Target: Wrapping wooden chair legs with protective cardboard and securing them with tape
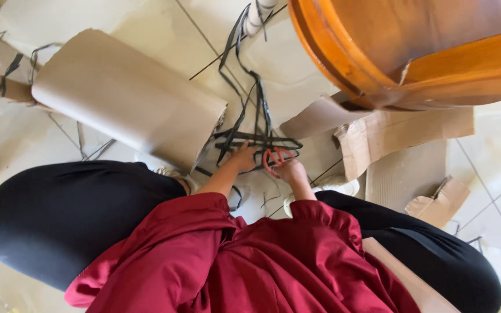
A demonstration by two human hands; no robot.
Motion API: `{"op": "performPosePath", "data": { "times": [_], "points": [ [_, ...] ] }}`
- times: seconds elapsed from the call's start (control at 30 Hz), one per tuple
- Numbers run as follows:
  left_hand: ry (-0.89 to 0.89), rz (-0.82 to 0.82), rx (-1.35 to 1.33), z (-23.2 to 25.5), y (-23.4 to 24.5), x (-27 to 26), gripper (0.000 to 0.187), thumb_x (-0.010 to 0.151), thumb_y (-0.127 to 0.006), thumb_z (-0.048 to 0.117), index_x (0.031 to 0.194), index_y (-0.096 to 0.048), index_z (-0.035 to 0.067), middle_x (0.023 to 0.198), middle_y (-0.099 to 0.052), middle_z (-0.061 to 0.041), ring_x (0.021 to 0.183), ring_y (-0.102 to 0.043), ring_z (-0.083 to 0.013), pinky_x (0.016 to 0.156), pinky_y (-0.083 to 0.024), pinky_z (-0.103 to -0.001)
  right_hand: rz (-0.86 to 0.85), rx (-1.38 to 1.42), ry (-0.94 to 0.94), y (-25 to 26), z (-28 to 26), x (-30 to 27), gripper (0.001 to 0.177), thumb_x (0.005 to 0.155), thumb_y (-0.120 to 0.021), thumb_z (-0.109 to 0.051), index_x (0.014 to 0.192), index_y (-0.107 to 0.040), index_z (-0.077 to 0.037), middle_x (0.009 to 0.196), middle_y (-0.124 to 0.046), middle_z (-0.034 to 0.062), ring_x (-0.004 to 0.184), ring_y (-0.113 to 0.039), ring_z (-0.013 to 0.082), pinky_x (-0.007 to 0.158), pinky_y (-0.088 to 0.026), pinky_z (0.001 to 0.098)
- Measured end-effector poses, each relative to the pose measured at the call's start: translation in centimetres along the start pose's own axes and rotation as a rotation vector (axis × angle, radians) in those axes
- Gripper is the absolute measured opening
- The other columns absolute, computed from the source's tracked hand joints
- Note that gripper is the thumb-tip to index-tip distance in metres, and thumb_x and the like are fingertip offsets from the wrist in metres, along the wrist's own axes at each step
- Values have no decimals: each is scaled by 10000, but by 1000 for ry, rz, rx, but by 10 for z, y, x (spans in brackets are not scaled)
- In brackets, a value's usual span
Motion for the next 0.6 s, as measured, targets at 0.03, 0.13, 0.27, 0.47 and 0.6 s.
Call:
{"op": "performPosePath", "data": {
  "times": [0.03, 0.13, 0.27, 0.47, 0.6],
  "points": [
    [-27, -10, 72, -2, 0, 3, 806, 874, -583, 62, 1625, -330, 205, 1717, -59, -175, 1568, -51, -414, 1234, -47, -604, 216, -891, 68, 2, -11, -16, 277, 908, -592, -365, 1118, -726, -243, 1273, -729, 39, 1248, -644, 203, 1036, -506, 328],
    [-3, 13, 45, -30, -7, 42, 840, 882, -644, 224, 1645, -294, 185, 1700, -170, -149, 1570, -67, -385, 1209, -46, -605, 454, -1800, 139, -3, -29, -24, 480, 773, -770, -525, 1048, -805, -134, 1169, -759, 172, 1240, -667, 317, 1030, -562, 414],
    [-38, 473, -341, -24, 29, 45, 458, 787, -722, 322, 1244, -734, 359, 1231, -735, -53, 1193, -660, -284, 1023, -541, -384, 450, -1782, 162, 5, -29, -4, 502, 773, -765, -550, 1063, -802, -143, 1172, -764, 153, 1242, -670, 304, 1036, -561, 404],
    [-516, 602, -968, 96, 135, -25, 293, 915, -678, 17, 1199, -731, 65, 951, -762, -84, 872, -706, -122, 813, -568, -229, 558, -1811, 160, -64, -31, -80, 539, 787, -746, -607, 1065, -813, -151, 1147, -772, 173, 1188, -700, 324, 1001, -583, 438],
    [-534, 519, -1120, 124, 178, -56, 257, 972, -589, -4, 1204, -696, 19, 1040, -757, -79, 878, -738, -104, 765, -592, -167, 605, -1864, 141, -65, -33, -81, 656, 730, -792, -632, 1139, -784, -119, 1136, -767, 161, 1164, -713, 305, 963, -593, 453]
  ]
}}
Point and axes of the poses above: each hand's wrist, its own x-axis towards the middle knuckle, its own y-axis out of the back of the hand, z = x × y, the point moved 8 cm from there along x, towards the middle knuckle
